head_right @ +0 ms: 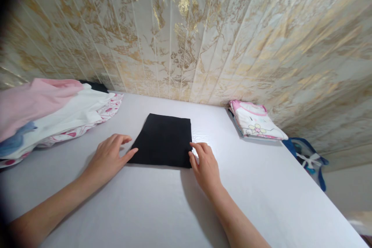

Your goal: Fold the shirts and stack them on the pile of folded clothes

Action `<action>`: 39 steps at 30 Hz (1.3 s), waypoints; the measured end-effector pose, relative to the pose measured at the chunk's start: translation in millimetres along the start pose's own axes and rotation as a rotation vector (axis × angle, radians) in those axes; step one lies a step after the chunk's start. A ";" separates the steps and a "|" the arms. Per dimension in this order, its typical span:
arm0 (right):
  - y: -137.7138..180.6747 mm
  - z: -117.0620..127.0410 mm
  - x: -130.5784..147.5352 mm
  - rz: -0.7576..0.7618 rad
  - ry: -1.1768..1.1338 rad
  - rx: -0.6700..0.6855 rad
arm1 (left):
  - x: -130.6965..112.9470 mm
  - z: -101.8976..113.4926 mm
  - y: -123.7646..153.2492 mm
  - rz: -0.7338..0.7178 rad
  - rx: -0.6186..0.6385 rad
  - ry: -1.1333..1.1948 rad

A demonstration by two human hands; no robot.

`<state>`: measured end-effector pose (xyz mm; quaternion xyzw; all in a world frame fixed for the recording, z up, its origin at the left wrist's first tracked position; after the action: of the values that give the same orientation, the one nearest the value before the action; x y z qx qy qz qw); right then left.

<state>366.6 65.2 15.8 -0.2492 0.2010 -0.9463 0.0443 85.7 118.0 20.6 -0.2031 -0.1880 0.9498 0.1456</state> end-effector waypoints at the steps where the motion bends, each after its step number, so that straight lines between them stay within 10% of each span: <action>1: 0.2 -0.2 5.9 0.064 0.013 -0.011 | -8.7 3.3 1.0 -0.074 -0.046 -0.008; 7: 20.8 -40.4 27.4 0.183 0.196 0.317 | -40.6 -35.6 31.9 -0.412 0.168 -0.094; 15: 26.1 -34.9 -1.6 -0.075 0.381 0.340 | -20.6 -47.4 43.6 -0.201 0.161 -0.190; 30: -6.1 -25.3 -25.7 -0.105 -0.087 0.028 | 26.8 -39.2 -8.6 0.312 0.003 0.495; 39: -13.6 -24.4 -40.9 -0.277 -0.172 0.080 | 24.4 -38.4 -15.2 0.354 0.021 0.527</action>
<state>390.6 93.9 -16.6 -0.3526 0.1222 -0.9259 -0.0597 84.3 151.6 -13.7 -0.4702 -0.0958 0.8770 0.0237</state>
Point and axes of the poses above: each hand's wrist, its own y-axis away from the middle knuckle, its own z-axis out of the back of the hand, x = y × z, the point moved 8 cm from there along -y, towards the middle knuckle, and after that the axes turned 5 degrees about -x, right-handed, at the moved point
